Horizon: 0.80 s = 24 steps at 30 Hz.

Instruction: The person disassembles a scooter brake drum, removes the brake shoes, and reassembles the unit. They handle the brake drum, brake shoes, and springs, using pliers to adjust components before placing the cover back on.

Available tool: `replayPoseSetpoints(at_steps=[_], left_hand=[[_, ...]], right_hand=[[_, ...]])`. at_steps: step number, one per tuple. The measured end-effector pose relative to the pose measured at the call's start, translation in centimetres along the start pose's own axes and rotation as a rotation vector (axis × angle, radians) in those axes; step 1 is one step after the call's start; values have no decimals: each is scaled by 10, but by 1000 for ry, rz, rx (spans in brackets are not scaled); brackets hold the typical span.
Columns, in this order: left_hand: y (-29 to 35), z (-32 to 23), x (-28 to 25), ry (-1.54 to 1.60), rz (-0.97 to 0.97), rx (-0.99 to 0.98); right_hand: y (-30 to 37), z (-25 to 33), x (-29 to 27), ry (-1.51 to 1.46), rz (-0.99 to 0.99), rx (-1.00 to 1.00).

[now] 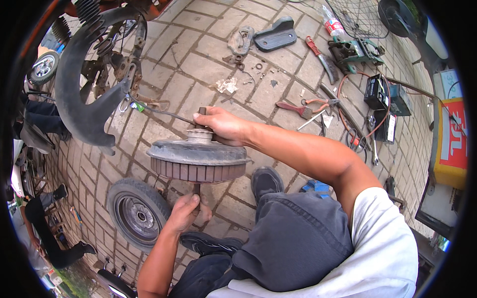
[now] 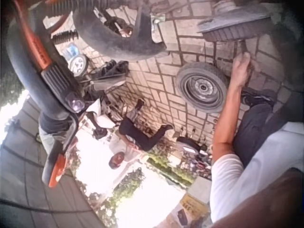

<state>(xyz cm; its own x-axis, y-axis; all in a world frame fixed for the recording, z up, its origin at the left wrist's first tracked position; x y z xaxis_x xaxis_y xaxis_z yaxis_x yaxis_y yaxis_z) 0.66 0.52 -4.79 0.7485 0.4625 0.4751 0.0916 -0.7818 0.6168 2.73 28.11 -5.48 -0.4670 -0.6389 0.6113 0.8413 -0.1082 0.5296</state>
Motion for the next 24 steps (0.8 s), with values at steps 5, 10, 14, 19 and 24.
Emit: replayPoseSetpoints(at_steps=[5, 10, 14, 19, 24], left_hand=[[-33, 6, -4, -587, -139, 76], [-72, 9, -20, -766, -193, 295], [-82, 1, -58, -989, -238, 269], [-53, -59, -112, -548, -888, 204], [-73, -128, -63, -304, -720, 424]], right_hand=[[7, 15, 9, 297, -40, -112], [13, 40, 16, 688, 18, -291], [21, 38, 28, 1030, 145, -659], [12, 26, 11, 1354, 229, -969], [6, 23, -2, 1263, 184, -1050]])
Point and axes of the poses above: each hand's wrist, its own y-axis away from the middle knuckle, its own x-axis out of the palm, z = x × y, the point moved 1 cm from there along -y, towards the middle knuckle, and after that the axes turned 2 degrees about -z, right-handed, at the moved point
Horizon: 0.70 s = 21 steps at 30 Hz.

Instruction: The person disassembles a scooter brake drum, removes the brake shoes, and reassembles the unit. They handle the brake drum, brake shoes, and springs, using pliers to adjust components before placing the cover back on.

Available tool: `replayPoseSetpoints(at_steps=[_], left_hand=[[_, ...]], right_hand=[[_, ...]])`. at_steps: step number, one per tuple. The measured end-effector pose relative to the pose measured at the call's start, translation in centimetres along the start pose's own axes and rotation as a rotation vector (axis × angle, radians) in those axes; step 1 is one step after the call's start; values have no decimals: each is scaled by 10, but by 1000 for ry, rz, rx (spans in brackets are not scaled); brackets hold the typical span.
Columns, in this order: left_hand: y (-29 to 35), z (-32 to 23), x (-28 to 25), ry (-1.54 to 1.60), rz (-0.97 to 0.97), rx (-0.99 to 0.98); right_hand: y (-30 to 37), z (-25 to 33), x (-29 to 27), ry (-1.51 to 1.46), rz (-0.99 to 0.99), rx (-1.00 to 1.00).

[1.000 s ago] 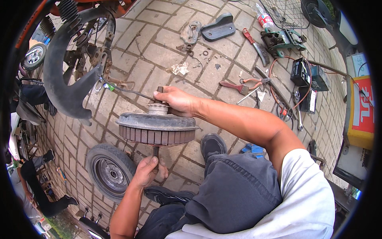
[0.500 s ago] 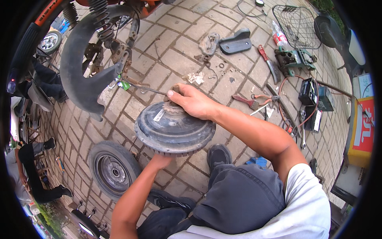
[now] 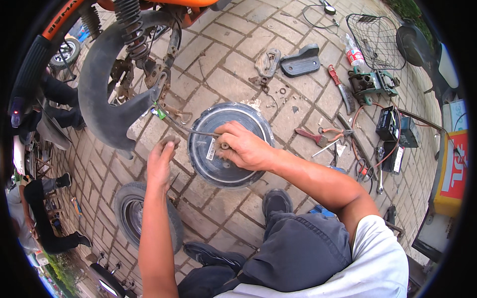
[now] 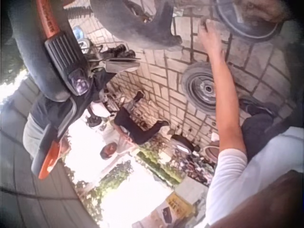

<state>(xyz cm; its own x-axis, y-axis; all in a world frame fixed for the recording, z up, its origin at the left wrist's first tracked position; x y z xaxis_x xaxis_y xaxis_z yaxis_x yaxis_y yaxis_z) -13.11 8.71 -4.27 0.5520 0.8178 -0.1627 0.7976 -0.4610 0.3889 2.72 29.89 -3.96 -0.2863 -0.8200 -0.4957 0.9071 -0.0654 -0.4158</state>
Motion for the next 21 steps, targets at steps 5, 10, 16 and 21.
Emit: replayPoseSetpoints(at_steps=[5, 10, 16, 21], left_hand=[[2, 18, 26, -181, -68, 47], [9, 44, 38, -87, -90, 18], [8, 62, 40, -257, -155, 98], [20, 49, 40, -317, -167, 75]], right_hand=[[1, -10, 13, 21, -38, -37], [1, -4, 14, -99, -135, 165], [-8, -4, 41, 187, -307, 171], [-12, -4, 38, 364, -210, 272]])
Point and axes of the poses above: each hand's wrist, its own y-axis away from the middle knuckle, its own x-axis out of the palm, z = x × y, the point moved 1 cm from there along -y, towards the middle knuckle, and after that the axes turned 2 degrees about -z, right-handed, at the moved point
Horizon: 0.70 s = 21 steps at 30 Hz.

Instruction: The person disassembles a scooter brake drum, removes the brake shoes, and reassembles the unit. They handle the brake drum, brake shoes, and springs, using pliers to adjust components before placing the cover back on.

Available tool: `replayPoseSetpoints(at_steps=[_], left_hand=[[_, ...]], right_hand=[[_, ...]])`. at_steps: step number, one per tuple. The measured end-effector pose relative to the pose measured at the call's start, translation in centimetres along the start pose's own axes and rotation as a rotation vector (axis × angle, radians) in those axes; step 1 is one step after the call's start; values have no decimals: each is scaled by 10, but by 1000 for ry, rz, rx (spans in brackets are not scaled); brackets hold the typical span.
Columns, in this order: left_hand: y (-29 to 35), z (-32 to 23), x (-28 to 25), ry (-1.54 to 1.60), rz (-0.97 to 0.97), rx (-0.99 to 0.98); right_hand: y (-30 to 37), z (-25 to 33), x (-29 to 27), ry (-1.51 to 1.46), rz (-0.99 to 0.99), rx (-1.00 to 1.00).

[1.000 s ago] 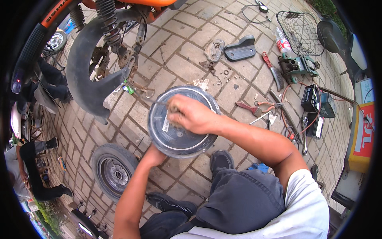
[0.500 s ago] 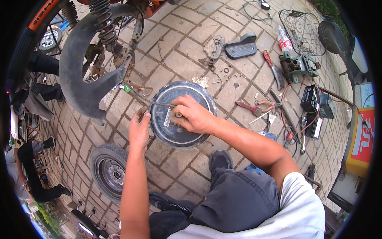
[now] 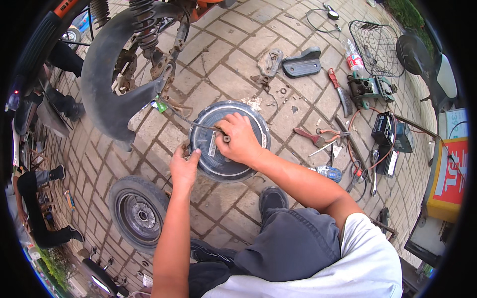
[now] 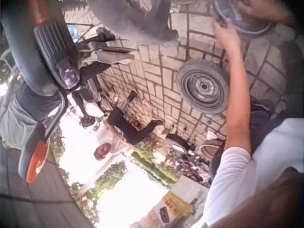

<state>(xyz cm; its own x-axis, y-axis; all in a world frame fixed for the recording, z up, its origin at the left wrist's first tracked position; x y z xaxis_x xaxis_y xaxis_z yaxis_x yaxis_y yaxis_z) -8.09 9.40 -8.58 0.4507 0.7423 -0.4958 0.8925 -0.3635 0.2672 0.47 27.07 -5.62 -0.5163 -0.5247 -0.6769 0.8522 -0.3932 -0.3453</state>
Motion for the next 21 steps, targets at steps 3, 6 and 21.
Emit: replayPoseSetpoints(at_steps=[3, 6, 21], left_hand=[[8, 2, -5, -74, 8, -13], [18, -1, -7, -174, -58, 70], [49, 39, 3, 299, -39, -211]], right_hand=[[-2, -1, -5, -64, 71, -51], [-7, -10, -5, -124, 154, -83], [-1, -18, -4, -311, 6, 96]])
Point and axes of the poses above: each hand's wrist, its own y-axis away from the middle knuckle, its own x-axis out of the palm, z = x × y, the point moved 1 cm from there along -y, towards the middle knuckle, and after that the axes turned 2 degrees about -z, right-handed, at the moved point
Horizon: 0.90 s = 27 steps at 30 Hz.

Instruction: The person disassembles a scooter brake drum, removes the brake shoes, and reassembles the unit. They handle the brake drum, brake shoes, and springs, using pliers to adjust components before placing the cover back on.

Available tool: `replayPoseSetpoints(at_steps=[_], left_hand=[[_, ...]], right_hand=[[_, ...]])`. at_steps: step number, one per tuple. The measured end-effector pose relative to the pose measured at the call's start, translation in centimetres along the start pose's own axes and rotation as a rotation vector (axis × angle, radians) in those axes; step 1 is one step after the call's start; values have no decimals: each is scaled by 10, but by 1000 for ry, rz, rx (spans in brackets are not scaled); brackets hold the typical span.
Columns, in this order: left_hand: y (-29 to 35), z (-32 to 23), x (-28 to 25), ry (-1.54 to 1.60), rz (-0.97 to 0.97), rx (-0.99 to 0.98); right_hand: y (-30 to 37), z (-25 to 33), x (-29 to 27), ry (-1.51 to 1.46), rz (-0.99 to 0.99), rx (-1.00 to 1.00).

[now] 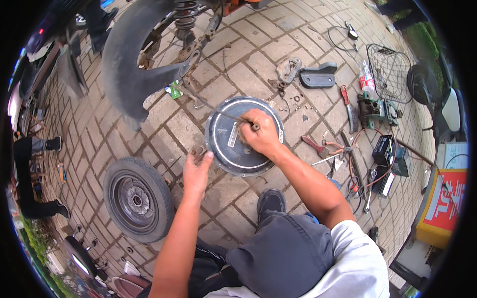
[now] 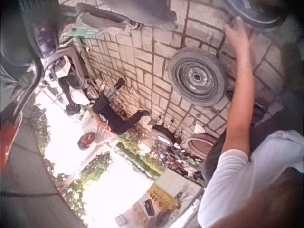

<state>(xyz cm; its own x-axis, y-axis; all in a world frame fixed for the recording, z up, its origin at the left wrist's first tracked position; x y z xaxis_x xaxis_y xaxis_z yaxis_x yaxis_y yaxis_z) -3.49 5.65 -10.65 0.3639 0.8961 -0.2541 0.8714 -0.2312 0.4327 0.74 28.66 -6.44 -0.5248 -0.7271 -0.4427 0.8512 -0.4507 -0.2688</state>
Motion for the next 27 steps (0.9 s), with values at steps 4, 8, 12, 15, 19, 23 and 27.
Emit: replayPoseSetpoints(at_steps=[4, 8, 12, 15, 19, 23, 27], left_hand=[[-1, -40, -35, 184, -52, -81], [-16, -42, -78, 205, -177, 10], [-22, -25, -103, 263, -229, -14], [-17, -20, -116, 309, -274, -40], [-24, -31, -91, 461, -205, -102], [-22, -47, -81, 347, -151, -6], [-24, -46, -52, -61, -63, 239]], right_hand=[[-21, 21, -22, -184, 90, 321], [-65, 100, -53, -183, 149, 287], [-94, 160, -64, -103, 118, 133], [-85, 169, -52, -149, 87, 97], [-14, 61, -10, 372, 109, 155], [-32, 16, 16, 79, 57, 82], [-20, 19, 31, 142, 49, -113]])
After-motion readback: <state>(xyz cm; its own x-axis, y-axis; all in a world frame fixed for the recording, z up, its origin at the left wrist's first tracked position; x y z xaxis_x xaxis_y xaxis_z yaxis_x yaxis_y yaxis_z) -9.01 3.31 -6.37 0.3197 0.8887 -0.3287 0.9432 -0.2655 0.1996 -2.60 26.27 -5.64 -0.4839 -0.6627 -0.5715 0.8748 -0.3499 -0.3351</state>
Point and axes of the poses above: each hand's wrist, its own y-axis away from the middle knuckle, its own x-axis out of the palm, z = x × y, the point moved 1 cm from there along -y, towards the middle knuckle, and after that the axes turned 2 degrees about -z, right-handed, at the moved point
